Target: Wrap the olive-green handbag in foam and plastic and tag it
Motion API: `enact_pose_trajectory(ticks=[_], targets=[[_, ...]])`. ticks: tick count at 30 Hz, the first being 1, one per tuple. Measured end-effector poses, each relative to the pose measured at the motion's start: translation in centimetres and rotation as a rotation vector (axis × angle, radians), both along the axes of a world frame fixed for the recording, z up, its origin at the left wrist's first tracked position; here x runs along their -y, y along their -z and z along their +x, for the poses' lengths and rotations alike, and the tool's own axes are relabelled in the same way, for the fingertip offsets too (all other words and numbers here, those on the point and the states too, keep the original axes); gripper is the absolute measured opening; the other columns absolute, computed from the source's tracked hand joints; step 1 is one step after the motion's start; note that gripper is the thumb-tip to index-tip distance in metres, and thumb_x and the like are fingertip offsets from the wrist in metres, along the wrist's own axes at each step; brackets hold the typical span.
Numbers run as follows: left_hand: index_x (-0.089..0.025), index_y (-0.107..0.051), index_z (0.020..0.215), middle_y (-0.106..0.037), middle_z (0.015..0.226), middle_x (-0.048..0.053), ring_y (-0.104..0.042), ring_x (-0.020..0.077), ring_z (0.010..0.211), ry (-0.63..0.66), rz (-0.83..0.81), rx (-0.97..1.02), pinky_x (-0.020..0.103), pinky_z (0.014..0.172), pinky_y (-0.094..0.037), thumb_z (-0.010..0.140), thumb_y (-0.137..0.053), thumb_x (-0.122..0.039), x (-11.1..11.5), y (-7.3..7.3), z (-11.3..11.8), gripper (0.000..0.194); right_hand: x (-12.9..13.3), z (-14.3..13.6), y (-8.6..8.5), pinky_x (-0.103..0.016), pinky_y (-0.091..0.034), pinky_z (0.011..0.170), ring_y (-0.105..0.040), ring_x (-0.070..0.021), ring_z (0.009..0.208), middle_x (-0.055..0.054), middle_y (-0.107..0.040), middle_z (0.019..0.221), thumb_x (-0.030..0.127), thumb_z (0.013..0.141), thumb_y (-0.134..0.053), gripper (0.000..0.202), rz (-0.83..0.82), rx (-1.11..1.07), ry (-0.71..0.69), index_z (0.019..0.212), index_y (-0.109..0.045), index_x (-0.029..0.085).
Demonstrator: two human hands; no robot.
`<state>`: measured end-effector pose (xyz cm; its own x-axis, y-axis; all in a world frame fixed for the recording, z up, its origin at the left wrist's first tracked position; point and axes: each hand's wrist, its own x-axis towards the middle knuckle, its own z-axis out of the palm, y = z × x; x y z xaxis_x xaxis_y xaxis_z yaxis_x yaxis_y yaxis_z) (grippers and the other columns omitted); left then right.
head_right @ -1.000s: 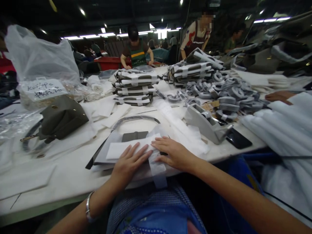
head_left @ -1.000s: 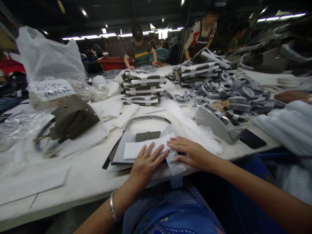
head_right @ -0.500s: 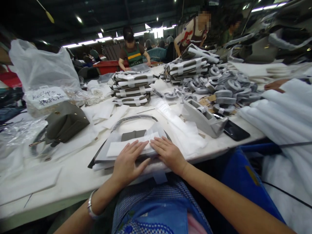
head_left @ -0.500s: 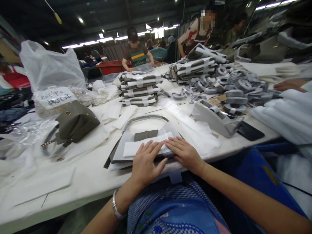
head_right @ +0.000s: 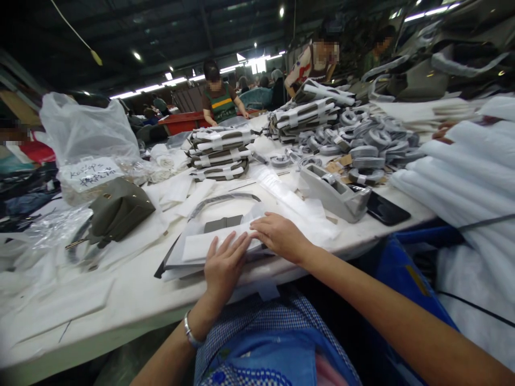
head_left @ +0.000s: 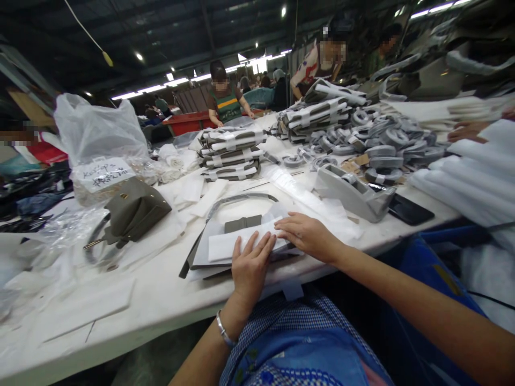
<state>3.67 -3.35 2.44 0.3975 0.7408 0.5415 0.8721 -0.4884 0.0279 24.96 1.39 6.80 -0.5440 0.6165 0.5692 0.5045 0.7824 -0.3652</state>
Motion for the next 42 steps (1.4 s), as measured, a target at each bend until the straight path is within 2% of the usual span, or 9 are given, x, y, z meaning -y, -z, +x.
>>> enact_pose_trajectory(ticks=[3,6,10,14,19,24,31,36,42], targets=[[-0.034,-0.051,0.139,-0.061,0.135,0.0,-0.054,0.0272,0.13,0.004,-0.012,0.002,0.061,0.116,-0.03,0.099,-0.054,-0.027,0.0,-0.1,0.0,0.041,1.5,0.9,0.7,-0.041,-0.049,0.108,-0.064,-0.0184,0.115,-0.008,-0.07,0.123,0.027,0.099,-0.055,0.031,0.097,-0.049,-0.071,0.128,-0.062,0.02],[-0.034,-0.05,0.14,-0.06,0.137,0.0,-0.053,0.0265,0.131,0.016,-0.037,0.01,0.06,0.116,-0.03,0.098,-0.056,-0.025,0.0,-0.3,-0.1,0.043,4.3,2.9,3.6,-0.045,-0.044,0.114,-0.053,-0.0208,0.132,-0.01,-0.063,0.135,0.025,0.096,-0.06,0.047,0.263,0.079,-0.156,0.142,-0.05,0.018],[-0.034,-0.048,0.141,-0.058,0.139,-0.001,-0.051,0.0255,0.133,0.027,-0.064,0.016,0.058,0.118,-0.028,0.097,-0.056,-0.022,0.1,-0.5,-0.2,0.046,6.8,4.3,7.9,-0.046,-0.04,0.117,-0.041,-0.0221,0.142,-0.008,-0.052,0.147,0.006,0.097,-0.047,0.049,0.347,0.355,-0.129,0.145,-0.046,0.019],[-0.033,-0.047,0.141,-0.057,0.139,-0.001,-0.051,0.026,0.133,0.03,-0.064,0.007,0.058,0.118,-0.027,0.098,-0.056,-0.027,0.1,-0.6,-0.2,0.044,6.9,3.1,9.6,-0.046,-0.036,0.119,-0.048,-0.0208,0.136,-0.005,-0.054,0.145,0.008,0.099,-0.044,0.042,0.402,0.323,-0.104,0.138,-0.054,0.02],[-0.032,-0.049,0.14,-0.058,0.138,-0.001,-0.051,0.0259,0.132,0.034,-0.03,0.005,0.057,0.117,-0.028,0.099,-0.054,-0.028,0.0,-0.4,-0.2,0.042,7.2,1.5,8.4,-0.044,-0.028,0.123,-0.061,-0.0169,0.122,-0.001,-0.072,0.121,0.012,0.097,-0.054,0.029,0.363,0.089,-0.054,0.122,-0.065,0.021],[-0.034,-0.047,0.142,-0.058,0.138,-0.001,-0.051,0.0252,0.133,0.008,-0.012,0.011,0.058,0.117,-0.028,0.099,-0.053,-0.024,0.0,-0.1,-0.1,0.044,9.8,0.5,7.1,-0.046,-0.029,0.122,-0.072,-0.0161,0.102,-0.001,-0.077,0.106,0.007,0.093,-0.049,0.036,0.18,-0.057,0.04,0.121,-0.065,0.024],[-0.034,-0.049,0.14,-0.06,0.137,0.0,-0.054,0.0256,0.13,0.008,0.005,-0.004,0.059,0.116,-0.032,0.098,-0.055,-0.024,-0.1,0.0,0.0,0.044,12.4,-0.2,5.0,-0.04,-0.043,0.115,-0.073,-0.0167,0.097,-0.002,-0.078,0.1,0.004,0.089,-0.047,0.035,0.176,-0.102,0.057,0.112,-0.068,0.021],[-0.033,-0.052,0.139,-0.063,0.133,0.002,-0.057,0.0262,0.127,0.027,0.055,0.01,0.059,0.115,-0.034,0.098,-0.056,-0.025,0.0,0.1,0.1,0.042,10.0,0.4,1.6,-0.036,-0.042,0.112,-0.072,-0.014,0.096,0.0,-0.078,0.099,0.003,0.088,-0.049,0.035,0.178,-0.094,0.035,0.109,-0.068,0.023],[-0.03,-0.057,0.133,-0.066,0.13,0.003,-0.058,0.0252,0.126,0.044,0.089,0.056,0.059,0.116,-0.034,0.1,-0.052,-0.026,-0.1,0.8,0.0,0.034,3.4,-0.2,-1.0,-0.041,-0.046,0.105,-0.072,-0.0162,0.09,0.001,-0.078,0.095,0.004,0.082,-0.046,0.039,0.069,-0.09,0.074,0.102,-0.072,0.026]])
